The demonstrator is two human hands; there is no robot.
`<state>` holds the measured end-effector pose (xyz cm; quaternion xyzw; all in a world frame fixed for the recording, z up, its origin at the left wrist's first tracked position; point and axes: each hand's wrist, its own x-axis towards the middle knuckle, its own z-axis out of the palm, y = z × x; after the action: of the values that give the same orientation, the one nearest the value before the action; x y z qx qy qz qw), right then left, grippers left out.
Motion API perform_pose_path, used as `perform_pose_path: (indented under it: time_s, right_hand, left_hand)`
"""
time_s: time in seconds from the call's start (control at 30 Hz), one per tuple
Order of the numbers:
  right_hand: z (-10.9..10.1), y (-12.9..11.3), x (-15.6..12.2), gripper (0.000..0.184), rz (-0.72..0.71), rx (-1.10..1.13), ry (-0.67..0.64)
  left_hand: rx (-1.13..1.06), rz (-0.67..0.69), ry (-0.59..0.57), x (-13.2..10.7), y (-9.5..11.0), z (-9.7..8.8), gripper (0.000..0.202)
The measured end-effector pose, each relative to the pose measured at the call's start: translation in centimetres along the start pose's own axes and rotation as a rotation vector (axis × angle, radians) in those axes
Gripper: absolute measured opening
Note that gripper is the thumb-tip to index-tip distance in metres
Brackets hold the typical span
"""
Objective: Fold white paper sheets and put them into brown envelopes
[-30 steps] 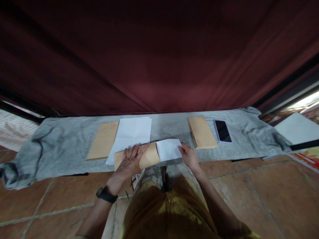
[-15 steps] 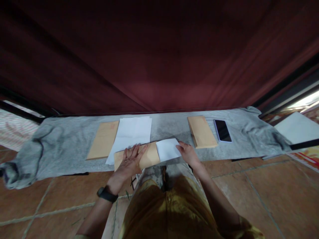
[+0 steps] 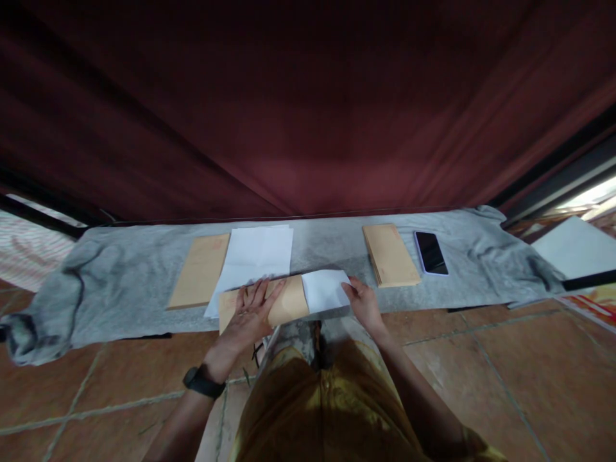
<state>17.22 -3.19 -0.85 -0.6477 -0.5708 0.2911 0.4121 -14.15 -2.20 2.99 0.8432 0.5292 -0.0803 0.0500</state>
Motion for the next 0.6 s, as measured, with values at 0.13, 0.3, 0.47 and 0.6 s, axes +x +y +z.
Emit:
perform_pose_path:
  time_s: [0.13, 0.3, 0.47, 0.6]
  right_hand:
    - [0.5, -0.6, -1.3, 0.038, 0.007, 0.066, 0.071]
    - [0.6, -1.2, -3.0, 0.033, -0.037, 0.099, 0.071]
    - [0.3, -1.4, -3.3, 0.036, -0.007, 0.126, 0.031]
    - [0.0, -1.1, -2.5, 0.041, 0.029, 0.168, -0.001]
  left_hand:
    - [-0.023, 0.005, 0.011, 0.0, 0.3, -0.1, 0.110]
    - [-0.069, 0.012, 0.075, 0.1, 0.5, -0.2, 0.112]
    - [-0.040, 0.015, 0.115, 0.1, 0.3, 0.3, 0.109]
    - [-0.038, 0.043, 0.119, -0.1, 0.1, 0.5, 0.109]
